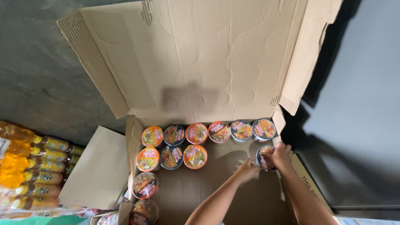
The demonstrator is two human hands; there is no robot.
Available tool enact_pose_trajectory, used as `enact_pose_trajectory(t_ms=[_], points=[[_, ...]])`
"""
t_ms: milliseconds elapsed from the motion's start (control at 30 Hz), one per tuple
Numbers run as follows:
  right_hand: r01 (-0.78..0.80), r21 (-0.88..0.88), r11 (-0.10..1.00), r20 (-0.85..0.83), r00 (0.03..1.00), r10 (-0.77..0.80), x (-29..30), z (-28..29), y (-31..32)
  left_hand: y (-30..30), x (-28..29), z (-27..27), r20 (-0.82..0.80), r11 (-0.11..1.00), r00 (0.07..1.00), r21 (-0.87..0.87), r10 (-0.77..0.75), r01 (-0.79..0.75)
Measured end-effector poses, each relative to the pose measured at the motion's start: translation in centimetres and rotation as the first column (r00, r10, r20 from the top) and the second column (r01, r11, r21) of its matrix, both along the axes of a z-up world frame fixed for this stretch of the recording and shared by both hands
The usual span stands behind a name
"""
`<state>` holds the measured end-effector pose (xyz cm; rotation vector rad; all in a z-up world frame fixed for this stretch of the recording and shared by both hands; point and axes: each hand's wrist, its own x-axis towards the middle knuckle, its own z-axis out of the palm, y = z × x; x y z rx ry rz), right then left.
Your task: Organizing and packing various flavors of cup noodles into a cardboard box.
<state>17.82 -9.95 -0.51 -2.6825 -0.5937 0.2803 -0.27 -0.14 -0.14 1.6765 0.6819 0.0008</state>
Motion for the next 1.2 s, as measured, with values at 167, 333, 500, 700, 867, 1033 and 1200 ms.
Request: enact_pose_trajectory(t_ms=[167, 333, 500, 700, 867, 1033, 1200], points=[[-0.162, -0.078, 0.984, -0.085, 0.984, 0.155, -1.2, -0.6, 0.8, 0.3, -1.2, 3.7, -0.12, 0.957, 0.99, -0.268, 0.077, -0.107], [-0.214, 0.087, 0.973, -0.264, 0.937, 0.23, -1.9, -2.9, 1.0, 2.0, -3.1, 0.6, -0.128, 0.966, 0.964, -0.09, 0.231, -0.243], [-0.057, 0.13, 0.99, -0.777, 0.614, 0.137, -7.3, 5.3, 2.9, 5.3, -6.9, -0.9, 0.053, 0.921, 0.968, 0.297, 0.247, -0.251], [0.046, 0.197, 0.979, -0.923, 0.346, 0.17, -10.5, 6.4, 6.6, 8.9, -12.8, 8.1, 0.009, 0.94, 0.94, -0.015, 0.34, -0.34], [0.087, 0.322, 0.943, -0.932, 0.206, 0.299, -14.4, 8.1, 11.4, 12.1, -17.7, 14.6, 0.049, 0.925, 0.924, 0.019, 0.379, -0.381], [-0.016, 0.327, 0.945, -0.914, 0.249, 0.321, -19.9, 11.6, 16.7, 14.8, -23.8, 19.1, 0.042, 0.926, 0.925, 0.01, 0.377, -0.378], [0.044, 0.461, 0.886, -0.886, 0.073, 0.457, -23.7, 9.9, 21.6, 18.5, -30.1, 14.7, 0.197, 0.872, 0.893, 0.21, 0.405, -0.442]])
